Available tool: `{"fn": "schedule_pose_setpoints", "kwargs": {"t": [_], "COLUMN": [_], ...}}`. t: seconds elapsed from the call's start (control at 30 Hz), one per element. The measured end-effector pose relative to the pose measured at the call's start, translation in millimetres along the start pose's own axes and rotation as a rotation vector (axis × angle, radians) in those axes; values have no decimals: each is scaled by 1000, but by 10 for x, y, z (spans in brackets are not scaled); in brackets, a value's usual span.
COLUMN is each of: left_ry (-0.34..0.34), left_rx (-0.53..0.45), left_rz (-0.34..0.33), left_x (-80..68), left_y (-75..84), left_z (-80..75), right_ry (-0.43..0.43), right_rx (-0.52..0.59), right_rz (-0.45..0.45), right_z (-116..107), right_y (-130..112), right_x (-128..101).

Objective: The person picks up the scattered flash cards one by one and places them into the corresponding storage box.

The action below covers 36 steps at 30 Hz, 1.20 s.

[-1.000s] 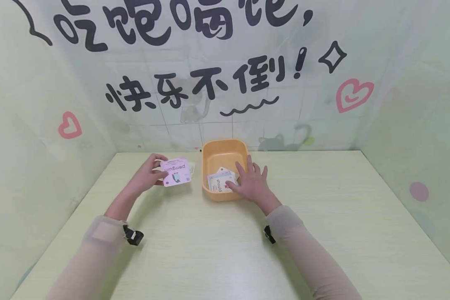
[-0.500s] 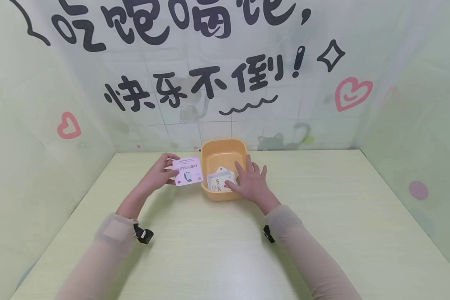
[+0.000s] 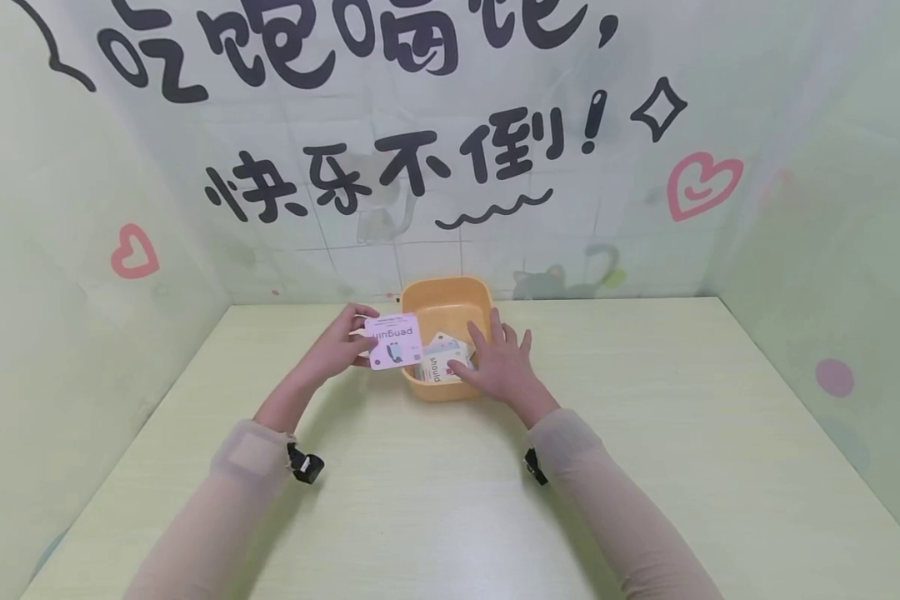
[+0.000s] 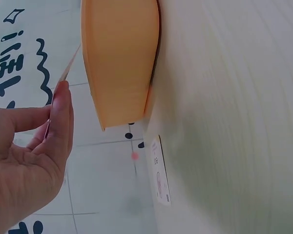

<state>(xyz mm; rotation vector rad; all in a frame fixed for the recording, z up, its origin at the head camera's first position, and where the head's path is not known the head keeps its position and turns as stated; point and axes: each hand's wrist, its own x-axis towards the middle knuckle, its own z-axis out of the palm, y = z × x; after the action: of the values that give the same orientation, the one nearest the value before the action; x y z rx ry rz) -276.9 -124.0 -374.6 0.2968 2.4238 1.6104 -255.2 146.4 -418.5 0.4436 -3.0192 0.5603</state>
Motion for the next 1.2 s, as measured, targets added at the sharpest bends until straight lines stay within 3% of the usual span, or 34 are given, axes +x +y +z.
{"fn": "schedule_pose_setpoints", "kwargs": {"t": [0.67,1.2], "left_ry": [-46,-18], "left_rx": [30,72], "left_rz": [-13,-28], "left_x": [55,44], "left_y": [69,-26], "left_z": [150,38], "right_ry": [-5,-23], "right_rx": [-1,-10], "right_rz": [7,22], "right_z": [9,2], "right_y": [-9,-17], "right_x": [10,8]}}
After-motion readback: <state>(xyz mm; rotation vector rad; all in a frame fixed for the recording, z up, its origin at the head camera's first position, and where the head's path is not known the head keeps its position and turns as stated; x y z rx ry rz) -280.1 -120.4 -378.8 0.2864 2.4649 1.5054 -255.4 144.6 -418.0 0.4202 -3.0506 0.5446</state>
